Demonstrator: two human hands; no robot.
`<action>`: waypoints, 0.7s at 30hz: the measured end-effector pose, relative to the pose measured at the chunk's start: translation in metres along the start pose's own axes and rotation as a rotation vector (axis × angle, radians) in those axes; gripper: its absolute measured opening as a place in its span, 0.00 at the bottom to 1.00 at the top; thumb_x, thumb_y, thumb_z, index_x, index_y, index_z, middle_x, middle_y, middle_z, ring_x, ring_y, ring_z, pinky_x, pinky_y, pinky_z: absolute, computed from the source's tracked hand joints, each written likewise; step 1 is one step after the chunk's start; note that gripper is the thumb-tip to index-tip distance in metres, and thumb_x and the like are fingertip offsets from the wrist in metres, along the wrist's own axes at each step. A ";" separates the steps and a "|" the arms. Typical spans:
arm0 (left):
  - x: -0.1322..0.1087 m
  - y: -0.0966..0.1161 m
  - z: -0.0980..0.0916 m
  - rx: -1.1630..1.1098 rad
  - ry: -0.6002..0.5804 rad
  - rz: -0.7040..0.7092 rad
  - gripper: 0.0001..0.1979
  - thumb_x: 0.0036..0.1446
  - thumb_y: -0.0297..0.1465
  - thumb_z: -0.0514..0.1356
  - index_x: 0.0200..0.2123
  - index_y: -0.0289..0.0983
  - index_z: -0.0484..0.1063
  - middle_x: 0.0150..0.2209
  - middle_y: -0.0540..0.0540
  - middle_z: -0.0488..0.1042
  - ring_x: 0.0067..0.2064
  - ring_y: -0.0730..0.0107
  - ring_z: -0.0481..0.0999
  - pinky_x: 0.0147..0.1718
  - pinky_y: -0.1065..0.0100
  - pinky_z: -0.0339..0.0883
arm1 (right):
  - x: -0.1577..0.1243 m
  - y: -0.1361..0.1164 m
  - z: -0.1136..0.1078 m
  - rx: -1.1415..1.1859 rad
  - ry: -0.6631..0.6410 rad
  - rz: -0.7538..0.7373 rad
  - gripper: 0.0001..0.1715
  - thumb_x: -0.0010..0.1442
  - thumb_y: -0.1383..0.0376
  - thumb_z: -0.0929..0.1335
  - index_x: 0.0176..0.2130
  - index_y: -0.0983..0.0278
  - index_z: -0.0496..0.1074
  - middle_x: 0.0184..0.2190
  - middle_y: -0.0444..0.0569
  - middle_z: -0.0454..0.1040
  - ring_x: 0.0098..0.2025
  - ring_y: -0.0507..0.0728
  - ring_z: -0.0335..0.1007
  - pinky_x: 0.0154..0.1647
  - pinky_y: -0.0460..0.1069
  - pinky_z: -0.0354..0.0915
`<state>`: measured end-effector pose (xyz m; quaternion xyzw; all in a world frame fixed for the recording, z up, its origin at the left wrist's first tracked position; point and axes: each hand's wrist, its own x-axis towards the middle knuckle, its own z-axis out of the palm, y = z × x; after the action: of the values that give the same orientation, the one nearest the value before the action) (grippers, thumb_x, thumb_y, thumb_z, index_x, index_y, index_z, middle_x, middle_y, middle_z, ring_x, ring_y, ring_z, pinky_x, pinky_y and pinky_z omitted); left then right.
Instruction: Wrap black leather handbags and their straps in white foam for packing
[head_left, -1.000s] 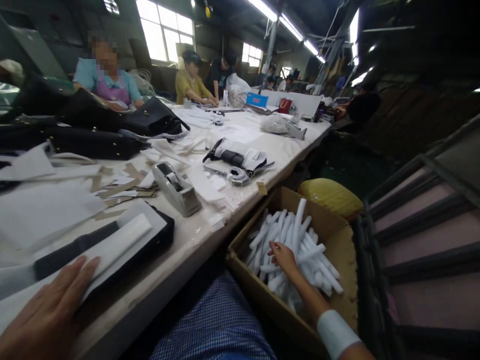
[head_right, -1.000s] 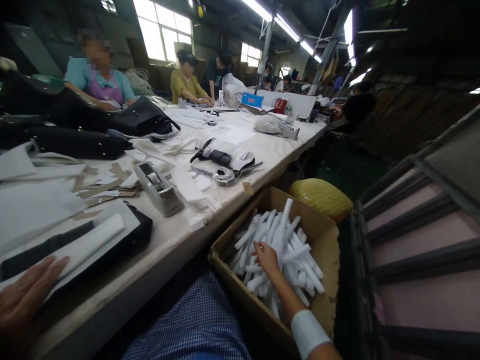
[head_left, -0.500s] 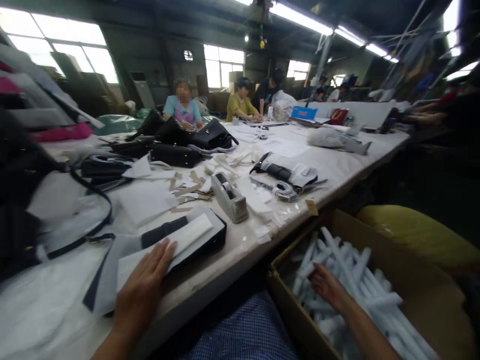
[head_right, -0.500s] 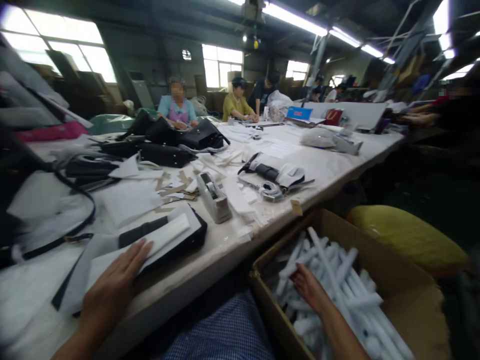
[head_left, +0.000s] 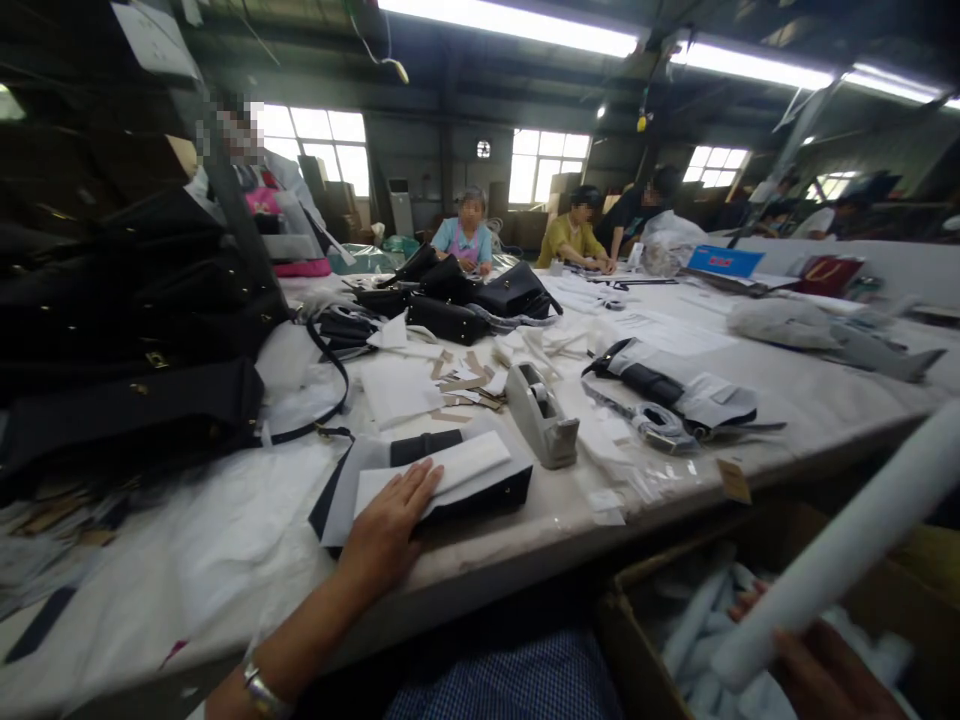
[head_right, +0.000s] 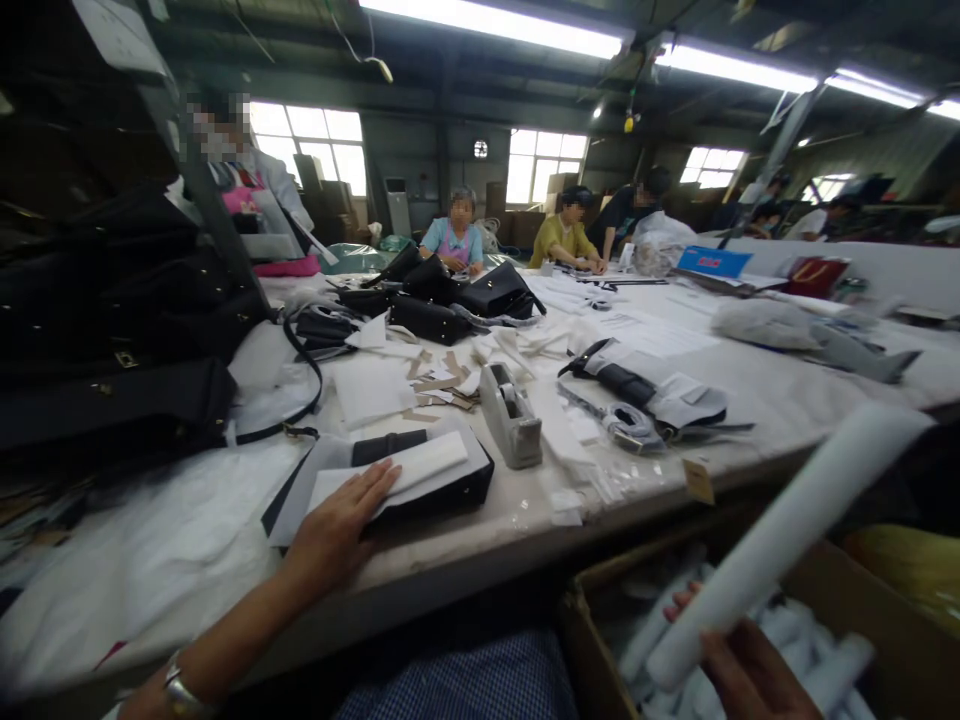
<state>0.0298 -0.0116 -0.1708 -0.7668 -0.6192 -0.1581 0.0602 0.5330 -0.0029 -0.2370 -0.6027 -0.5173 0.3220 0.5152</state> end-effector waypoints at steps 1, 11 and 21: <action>0.001 0.000 -0.006 -0.037 -0.041 -0.002 0.45 0.48 0.20 0.58 0.69 0.41 0.49 0.69 0.41 0.55 0.68 0.58 0.58 0.64 0.53 0.56 | -0.002 -0.013 0.009 -0.066 -0.046 -0.049 0.24 0.52 0.48 0.73 0.47 0.54 0.77 0.41 0.51 0.81 0.43 0.68 0.79 0.36 0.56 0.79; 0.033 -0.035 -0.050 -0.201 -0.391 0.130 0.36 0.57 0.26 0.57 0.68 0.43 0.52 0.67 0.44 0.60 0.63 0.59 0.68 0.60 0.61 0.61 | 0.005 -0.137 0.125 -0.706 -0.381 -1.182 0.30 0.63 0.75 0.60 0.58 0.54 0.72 0.48 0.51 0.75 0.49 0.60 0.72 0.51 0.54 0.70; 0.056 -0.038 -0.078 -0.202 -0.518 0.201 0.32 0.58 0.29 0.57 0.66 0.41 0.58 0.62 0.43 0.69 0.58 0.57 0.73 0.55 0.63 0.64 | 0.008 -0.139 0.227 -0.683 -0.270 -1.361 0.18 0.64 0.74 0.66 0.50 0.60 0.76 0.43 0.51 0.78 0.44 0.60 0.71 0.46 0.54 0.65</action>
<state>-0.0099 0.0265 -0.0836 -0.8414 -0.5158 -0.0112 -0.1609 0.2848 0.0608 -0.1624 -0.2332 -0.9029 -0.1721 0.3174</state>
